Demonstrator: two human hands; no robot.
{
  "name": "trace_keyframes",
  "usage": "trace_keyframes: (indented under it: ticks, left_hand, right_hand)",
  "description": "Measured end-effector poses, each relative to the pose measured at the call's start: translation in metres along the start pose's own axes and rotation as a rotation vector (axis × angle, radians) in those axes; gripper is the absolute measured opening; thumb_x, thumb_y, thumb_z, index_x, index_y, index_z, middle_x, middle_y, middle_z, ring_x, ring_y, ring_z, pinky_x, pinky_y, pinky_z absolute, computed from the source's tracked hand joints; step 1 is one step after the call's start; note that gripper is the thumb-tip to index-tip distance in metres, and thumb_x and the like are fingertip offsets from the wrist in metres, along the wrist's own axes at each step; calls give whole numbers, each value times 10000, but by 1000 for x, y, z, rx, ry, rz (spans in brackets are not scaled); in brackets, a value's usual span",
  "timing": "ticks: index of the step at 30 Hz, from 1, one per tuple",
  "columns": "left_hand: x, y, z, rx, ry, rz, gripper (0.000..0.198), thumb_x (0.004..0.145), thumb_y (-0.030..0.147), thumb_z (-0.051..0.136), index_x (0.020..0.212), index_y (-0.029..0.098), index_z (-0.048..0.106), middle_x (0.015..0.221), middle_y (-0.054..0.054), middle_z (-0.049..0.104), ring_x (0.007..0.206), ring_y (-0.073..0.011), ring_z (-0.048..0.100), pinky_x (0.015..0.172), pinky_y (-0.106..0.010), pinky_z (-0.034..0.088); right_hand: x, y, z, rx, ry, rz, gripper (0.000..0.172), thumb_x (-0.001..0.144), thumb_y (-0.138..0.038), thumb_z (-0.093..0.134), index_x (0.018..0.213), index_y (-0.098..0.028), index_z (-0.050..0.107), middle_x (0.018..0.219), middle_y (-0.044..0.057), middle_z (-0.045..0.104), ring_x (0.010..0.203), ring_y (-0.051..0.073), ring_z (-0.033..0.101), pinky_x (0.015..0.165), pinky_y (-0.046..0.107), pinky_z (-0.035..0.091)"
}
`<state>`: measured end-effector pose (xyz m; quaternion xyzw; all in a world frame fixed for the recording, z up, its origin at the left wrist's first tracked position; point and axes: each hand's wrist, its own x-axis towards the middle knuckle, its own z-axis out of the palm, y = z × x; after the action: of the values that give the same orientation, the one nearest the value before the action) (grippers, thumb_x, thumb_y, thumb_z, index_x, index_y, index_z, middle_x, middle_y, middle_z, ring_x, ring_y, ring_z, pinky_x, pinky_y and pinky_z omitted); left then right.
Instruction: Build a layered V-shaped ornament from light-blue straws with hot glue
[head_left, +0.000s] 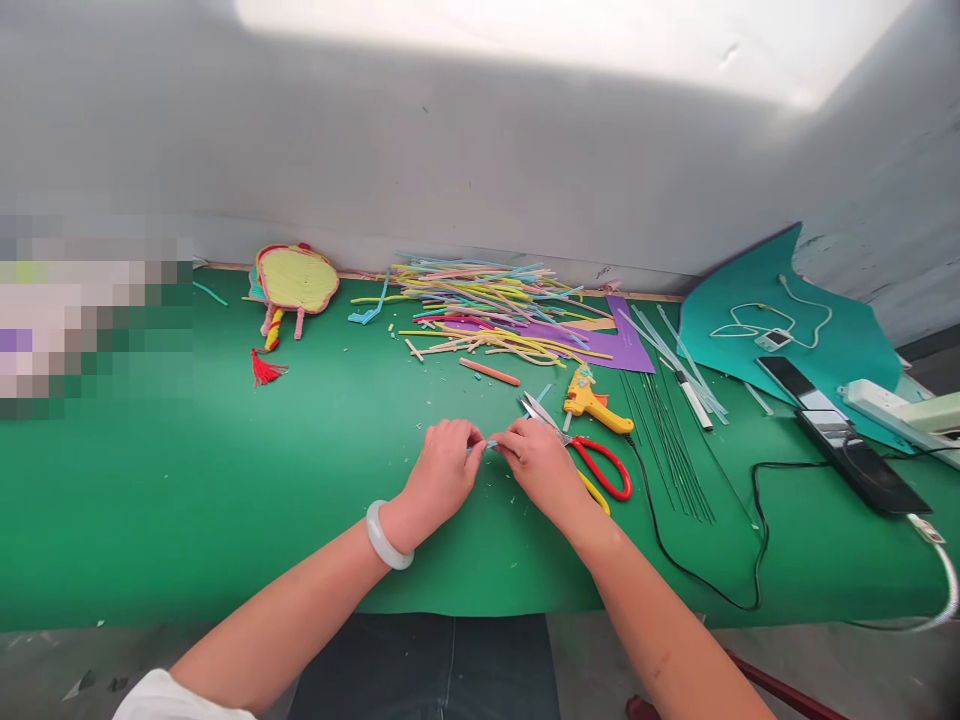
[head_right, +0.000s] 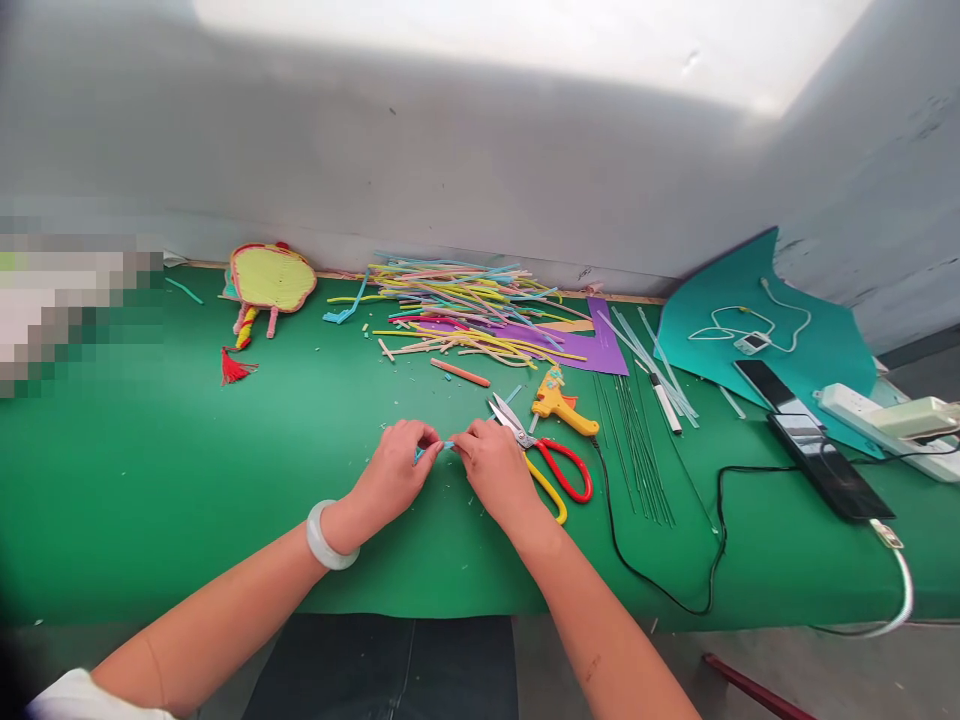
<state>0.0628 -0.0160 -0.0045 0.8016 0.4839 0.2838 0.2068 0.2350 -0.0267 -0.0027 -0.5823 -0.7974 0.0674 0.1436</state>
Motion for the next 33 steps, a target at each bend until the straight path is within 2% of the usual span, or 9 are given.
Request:
trace_keyframes:
  ticks: [6, 12, 16, 23, 28, 31, 33]
  left_hand:
    - [6, -9, -4, -93, 47, -91, 73, 950, 189, 514, 885, 189, 547, 866, -31, 648, 839, -184, 583, 773, -330, 466]
    - [5, -5, -4, -88, -66, -96, 173, 944, 327, 541, 848, 194, 598, 875, -40, 639, 872, -219, 564, 819, -400, 433]
    - [6, -5, -2, -191, -79, -109, 159, 907, 282, 566, 773, 198, 587, 834, -33, 621, 832, -211, 551, 789, -383, 428]
    - [11, -12, 0, -318, 79, -179, 167, 908, 275, 521, 761, 204, 554, 807, -28, 606, 823, -194, 551, 779, -345, 454]
    - [16, -13, -12, -381, 234, -284, 203, 933, 365, 482, 826, 202, 538, 846, -40, 635, 826, -184, 593, 786, -336, 474]
    - [17, -12, -26, -589, 237, -368, 225, 916, 419, 505, 875, 201, 539, 785, -22, 668, 780, -176, 645, 761, -319, 494]
    - [17, -11, -36, -657, 204, -393, 225, 879, 421, 555, 881, 196, 558, 761, -13, 665, 758, -174, 654, 755, -313, 495]
  right_hand:
    - [-6, 3, 5, 10, 33, -23, 204, 960, -205, 553, 1008, -235, 749, 885, 44, 672, 847, 192, 569, 775, 319, 422]
    - [-10, 4, 9, 43, 230, -126, 214, 957, -182, 550, 1006, -245, 749, 857, 41, 668, 806, 191, 554, 742, 331, 417]
    - [-10, 3, 8, 39, 284, -172, 230, 965, -177, 531, 995, -240, 750, 856, 48, 671, 794, 189, 548, 735, 336, 416]
    - [-11, 5, 17, 23, 266, -166, 221, 946, -135, 550, 980, -222, 750, 852, 49, 679, 798, 188, 548, 740, 327, 413]
    - [-14, 6, 21, -46, 229, -161, 229, 941, -118, 548, 974, -216, 752, 858, 52, 676, 808, 197, 541, 751, 331, 405]
    - [-16, 6, 21, -115, 185, -158, 235, 946, -129, 544, 1055, -208, 736, 928, 73, 684, 851, 215, 553, 765, 347, 406]
    - [-18, 6, 21, -137, 157, -148, 217, 958, -225, 556, 1096, -207, 723, 960, 86, 682, 870, 229, 562, 762, 359, 412]
